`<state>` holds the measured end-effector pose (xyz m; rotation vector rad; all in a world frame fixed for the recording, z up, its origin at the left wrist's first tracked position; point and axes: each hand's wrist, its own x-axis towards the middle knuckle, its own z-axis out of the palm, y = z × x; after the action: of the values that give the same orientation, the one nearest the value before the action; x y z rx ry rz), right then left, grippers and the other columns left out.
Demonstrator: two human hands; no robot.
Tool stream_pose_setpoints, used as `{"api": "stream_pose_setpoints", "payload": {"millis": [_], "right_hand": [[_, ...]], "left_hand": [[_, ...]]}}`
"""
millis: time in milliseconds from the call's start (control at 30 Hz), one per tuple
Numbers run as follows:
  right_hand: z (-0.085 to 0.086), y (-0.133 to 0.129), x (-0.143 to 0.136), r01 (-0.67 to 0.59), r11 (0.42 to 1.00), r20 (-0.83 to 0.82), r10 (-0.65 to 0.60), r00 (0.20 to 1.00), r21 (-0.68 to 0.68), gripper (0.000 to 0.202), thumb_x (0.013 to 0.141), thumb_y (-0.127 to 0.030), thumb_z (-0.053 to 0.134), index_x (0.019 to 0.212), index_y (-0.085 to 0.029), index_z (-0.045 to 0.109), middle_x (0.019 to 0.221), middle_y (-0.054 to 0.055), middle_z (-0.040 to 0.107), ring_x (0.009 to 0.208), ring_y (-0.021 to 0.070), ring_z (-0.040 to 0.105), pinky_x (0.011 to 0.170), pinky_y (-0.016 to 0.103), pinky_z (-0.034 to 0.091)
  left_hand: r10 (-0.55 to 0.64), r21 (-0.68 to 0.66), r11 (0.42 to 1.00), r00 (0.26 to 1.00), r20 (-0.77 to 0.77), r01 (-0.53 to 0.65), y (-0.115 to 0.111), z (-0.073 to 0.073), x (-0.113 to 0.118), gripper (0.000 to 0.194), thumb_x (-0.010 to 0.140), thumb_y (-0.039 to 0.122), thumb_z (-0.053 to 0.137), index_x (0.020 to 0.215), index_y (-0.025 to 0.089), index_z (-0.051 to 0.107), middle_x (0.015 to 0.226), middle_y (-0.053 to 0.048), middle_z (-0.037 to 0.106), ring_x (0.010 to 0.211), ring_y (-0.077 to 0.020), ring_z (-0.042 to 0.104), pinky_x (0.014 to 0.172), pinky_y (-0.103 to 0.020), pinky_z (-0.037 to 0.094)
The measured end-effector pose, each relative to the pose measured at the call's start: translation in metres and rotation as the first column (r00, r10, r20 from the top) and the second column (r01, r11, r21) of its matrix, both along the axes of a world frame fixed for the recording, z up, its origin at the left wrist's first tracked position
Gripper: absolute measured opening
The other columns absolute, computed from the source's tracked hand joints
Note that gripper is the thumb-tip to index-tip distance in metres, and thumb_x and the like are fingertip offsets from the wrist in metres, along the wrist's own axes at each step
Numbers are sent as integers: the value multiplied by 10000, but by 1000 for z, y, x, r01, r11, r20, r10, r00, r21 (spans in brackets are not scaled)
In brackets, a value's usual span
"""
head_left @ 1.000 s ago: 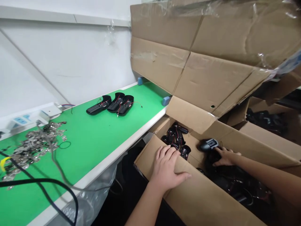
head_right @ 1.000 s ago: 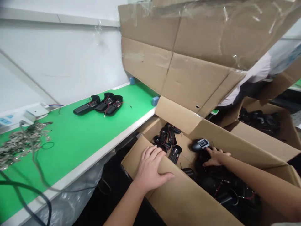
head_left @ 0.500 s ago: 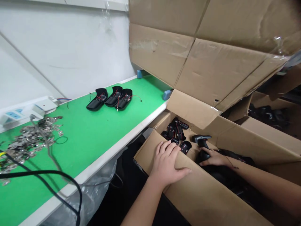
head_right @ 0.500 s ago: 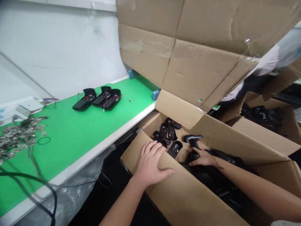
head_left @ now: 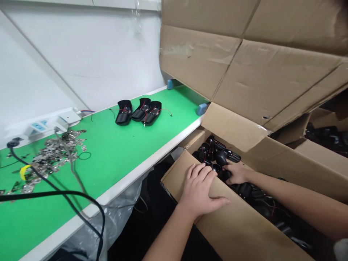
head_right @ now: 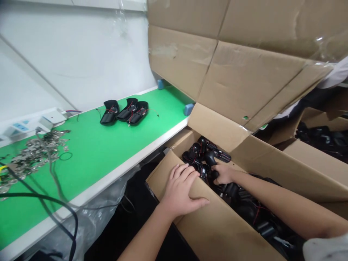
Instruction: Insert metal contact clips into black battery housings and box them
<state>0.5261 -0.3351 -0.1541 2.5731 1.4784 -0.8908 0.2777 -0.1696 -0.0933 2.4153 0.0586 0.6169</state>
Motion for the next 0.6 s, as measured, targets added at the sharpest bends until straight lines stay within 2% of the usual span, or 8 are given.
{"api": "stream_pose_setpoints", "payload": {"millis": [100, 233, 300, 400, 467, 533, 600], "right_hand": [[31, -2, -4, -33, 999, 26, 32, 999, 32, 447, 642, -296, 772, 1065, -174, 695, 1125, 118, 693, 985, 277, 677, 849, 333, 524], [84, -11, -16, -106, 991, 87, 99, 991, 76, 323, 703, -353, 702, 974, -179, 702, 1067, 124, 676, 937, 308, 691, 792, 368, 510], [105, -14, -26, -173, 983, 145, 164, 976, 55, 308, 720, -356, 678, 966, -175, 719, 1040, 133, 677, 881, 321, 706, 740, 378, 504], [124, -14, -46, -312, 950, 201, 309, 930, -15, 326, 697, -321, 680, 980, -175, 749, 1069, 155, 692, 794, 324, 723, 653, 367, 486], [133, -10, -61, -379, 925, 207, 373, 904, -11, 314, 711, -314, 675, 988, -195, 762, 1100, 156, 697, 752, 306, 721, 616, 355, 472], [148, -3, -74, -404, 914, 221, 387, 895, 39, 271, 719, -291, 673, 964, -216, 761, 1124, 145, 699, 750, 286, 718, 605, 342, 471], [171, 5, -83, -360, 922, 186, 333, 925, 144, 181, 711, -270, 695, 880, -226, 742, 1061, 115, 709, 739, 255, 706, 597, 323, 477]], "left_hand": [[-3, -6, 1000, 1000, -9, 3, 0, -1, 0, 809, 705, 762, 754, 1311, 244, 618, 1347, -64, 673, 1366, -328, 502, 1277, -510, 228], [-6, -14, 1000, 1000, -18, 5, 1, 0, 0, 795, 710, 762, 745, 1300, 242, 627, 1346, -66, 676, 1372, -336, 498, 1271, -523, 239], [-8, -4, 1000, 1000, -22, 8, 1, 0, 0, 798, 705, 758, 752, 1297, 237, 630, 1348, -69, 674, 1379, -340, 489, 1268, -527, 244], [-11, 4, 1000, 1000, -25, 11, 1, 0, 0, 810, 704, 754, 757, 1304, 227, 626, 1344, -75, 675, 1380, -344, 484, 1268, -531, 239], [-11, -1, 1000, 1000, -29, 11, 0, 0, -1, 829, 702, 753, 760, 1328, 229, 616, 1367, -74, 664, 1387, -344, 480, 1273, -534, 229], [-16, -8, 1000, 999, -39, 16, 0, 0, -2, 864, 696, 758, 763, 1371, 244, 597, 1405, -69, 647, 1397, -341, 477, 1278, -532, 223], [-20, -10, 1000, 999, -48, 19, 0, 0, -4, 887, 699, 786, 744, 1392, 255, 590, 1416, -69, 645, 1403, -338, 480, 1283, -529, 218]]}}
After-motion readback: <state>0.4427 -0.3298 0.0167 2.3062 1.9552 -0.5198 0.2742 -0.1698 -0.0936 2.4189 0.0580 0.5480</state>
